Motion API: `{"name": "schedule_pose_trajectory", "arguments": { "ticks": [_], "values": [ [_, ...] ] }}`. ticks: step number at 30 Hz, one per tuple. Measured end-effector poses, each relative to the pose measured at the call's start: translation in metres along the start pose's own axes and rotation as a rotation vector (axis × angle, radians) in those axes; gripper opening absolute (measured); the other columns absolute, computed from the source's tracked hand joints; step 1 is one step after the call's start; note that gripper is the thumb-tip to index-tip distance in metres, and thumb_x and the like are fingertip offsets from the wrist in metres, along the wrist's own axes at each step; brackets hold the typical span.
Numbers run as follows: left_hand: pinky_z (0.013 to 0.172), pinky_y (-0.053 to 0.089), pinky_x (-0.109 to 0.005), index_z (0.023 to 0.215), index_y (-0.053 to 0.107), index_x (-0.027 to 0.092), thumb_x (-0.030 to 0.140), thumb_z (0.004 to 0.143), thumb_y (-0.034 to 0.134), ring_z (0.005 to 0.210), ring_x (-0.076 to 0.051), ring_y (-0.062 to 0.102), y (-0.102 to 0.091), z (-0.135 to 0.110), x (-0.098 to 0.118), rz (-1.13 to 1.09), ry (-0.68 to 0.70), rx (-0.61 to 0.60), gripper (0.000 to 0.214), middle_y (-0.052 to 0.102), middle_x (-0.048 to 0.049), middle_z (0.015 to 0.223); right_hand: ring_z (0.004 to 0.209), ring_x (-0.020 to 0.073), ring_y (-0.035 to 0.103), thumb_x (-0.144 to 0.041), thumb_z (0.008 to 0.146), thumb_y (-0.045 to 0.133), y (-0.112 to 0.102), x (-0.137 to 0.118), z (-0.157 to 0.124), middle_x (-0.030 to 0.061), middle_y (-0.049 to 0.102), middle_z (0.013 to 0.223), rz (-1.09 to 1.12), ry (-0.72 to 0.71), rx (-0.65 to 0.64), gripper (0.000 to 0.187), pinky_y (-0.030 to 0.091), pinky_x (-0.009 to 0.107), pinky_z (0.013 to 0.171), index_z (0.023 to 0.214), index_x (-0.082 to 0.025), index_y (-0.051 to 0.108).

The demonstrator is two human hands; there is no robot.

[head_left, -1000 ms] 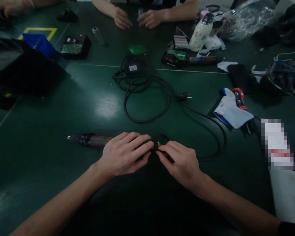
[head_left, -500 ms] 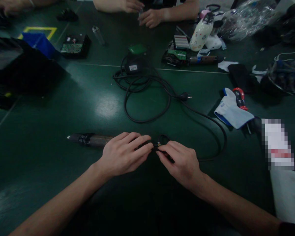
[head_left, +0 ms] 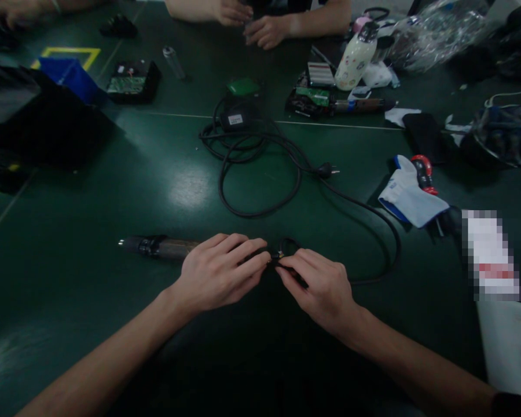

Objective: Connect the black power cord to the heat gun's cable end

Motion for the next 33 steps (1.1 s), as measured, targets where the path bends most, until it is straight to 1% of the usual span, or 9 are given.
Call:
{"name": "schedule_pose_trajectory", "arguments": {
  "ticks": [4, 9, 13, 16, 22, 25, 28, 30, 33],
  "values": [
    [0.077, 0.05, -0.035, 0.119, 0.068, 0.024, 0.033, 0.098, 0.069, 0.104, -0.02, 0.069, 0.0025, -0.0007, -0.0004, 0.022, -0.018, 0.019, 0.023, 0.072, -0.0006, 0.132, 0.087, 0.0162, 0.069, -0.028, 0.107, 0.058, 0.0004, 0.0003, -0.0004, 0.0024, 0.074, 0.098, 0.0, 0.005, 0.001, 0.014, 0.047, 0.03, 0.072, 0.107, -0.021, 0.071],
    [0.078, 0.05, -0.037, 0.126, 0.067, 0.025, 0.037, 0.097, 0.069, 0.106, -0.021, 0.069, 0.0019, -0.0007, 0.0002, 0.001, -0.021, 0.018, 0.032, 0.071, -0.0002, 0.134, 0.086, 0.0164, 0.069, -0.029, 0.107, 0.059, 0.0017, 0.0009, -0.0004, 0.003, 0.074, 0.097, -0.009, -0.002, 0.009, 0.014, 0.046, 0.03, 0.073, 0.106, -0.021, 0.07],
    [0.078, 0.05, -0.036, 0.122, 0.069, 0.025, 0.034, 0.097, 0.069, 0.104, -0.02, 0.069, 0.001, 0.0001, 0.0003, 0.023, -0.012, 0.001, 0.026, 0.071, 0.0012, 0.134, 0.088, 0.017, 0.069, -0.028, 0.107, 0.059, 0.0013, 0.0007, -0.0002, 0.0036, 0.074, 0.097, -0.006, -0.006, 0.011, 0.014, 0.046, 0.03, 0.074, 0.107, -0.02, 0.071],
    [0.078, 0.05, -0.035, 0.118, 0.069, 0.024, 0.034, 0.098, 0.069, 0.103, -0.019, 0.069, 0.0018, 0.0004, 0.0005, 0.036, -0.023, 0.016, 0.023, 0.072, 0.0013, 0.132, 0.088, 0.0171, 0.069, -0.027, 0.107, 0.058, 0.001, 0.0005, -0.0003, 0.0037, 0.074, 0.098, 0.0, -0.009, 0.01, 0.014, 0.046, 0.03, 0.074, 0.106, -0.02, 0.071],
    [0.078, 0.05, -0.036, 0.126, 0.067, 0.026, 0.036, 0.097, 0.068, 0.105, -0.021, 0.069, 0.0005, -0.0001, 0.0002, 0.003, -0.015, -0.001, 0.03, 0.071, 0.0007, 0.135, 0.088, 0.0172, 0.069, -0.028, 0.107, 0.058, 0.0018, 0.0012, -0.0008, 0.0036, 0.074, 0.098, 0.002, -0.004, 0.01, 0.014, 0.047, 0.03, 0.074, 0.107, -0.021, 0.071],
    [0.078, 0.05, -0.036, 0.123, 0.068, 0.026, 0.034, 0.098, 0.068, 0.106, -0.02, 0.068, 0.0004, -0.0004, -0.0005, 0.011, 0.0, -0.008, 0.026, 0.07, 0.0012, 0.136, 0.089, 0.017, 0.069, -0.029, 0.107, 0.059, 0.0018, 0.0014, -0.0008, 0.003, 0.074, 0.099, 0.002, -0.006, 0.006, 0.014, 0.047, 0.03, 0.074, 0.108, -0.021, 0.071],
    [0.079, 0.051, -0.035, 0.118, 0.069, 0.025, 0.034, 0.098, 0.069, 0.105, -0.019, 0.069, 0.0019, -0.0011, -0.0006, 0.026, -0.017, 0.012, 0.022, 0.071, 0.0013, 0.134, 0.088, 0.0166, 0.069, -0.028, 0.107, 0.059, 0.0016, 0.0013, -0.0006, 0.0027, 0.075, 0.1, -0.001, -0.005, 0.007, 0.014, 0.047, 0.03, 0.073, 0.108, -0.021, 0.071],
    [0.079, 0.051, -0.036, 0.119, 0.069, 0.025, 0.036, 0.098, 0.069, 0.105, -0.02, 0.069, 0.0027, -0.0015, -0.0003, 0.027, -0.021, 0.013, 0.024, 0.071, 0.0011, 0.134, 0.087, 0.0166, 0.069, -0.029, 0.107, 0.059, 0.0016, 0.0012, -0.0004, 0.0028, 0.075, 0.099, -0.004, -0.003, 0.008, 0.014, 0.046, 0.03, 0.072, 0.107, -0.021, 0.071],
    [0.078, 0.051, -0.036, 0.125, 0.068, 0.025, 0.038, 0.097, 0.069, 0.106, -0.021, 0.069, 0.0017, -0.0013, 0.0, 0.008, -0.019, 0.013, 0.03, 0.071, 0.0006, 0.135, 0.087, 0.0169, 0.069, -0.029, 0.107, 0.058, 0.0016, 0.0013, -0.0002, 0.003, 0.075, 0.098, -0.005, -0.004, 0.008, 0.015, 0.047, 0.03, 0.073, 0.106, -0.021, 0.071]
  ]
}}
Point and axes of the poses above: each hand's wrist, its own z-axis towards the middle knuckle, its own y-axis out of the palm, x = y × z, the point moved 1 cm from there along z, towards the middle knuckle
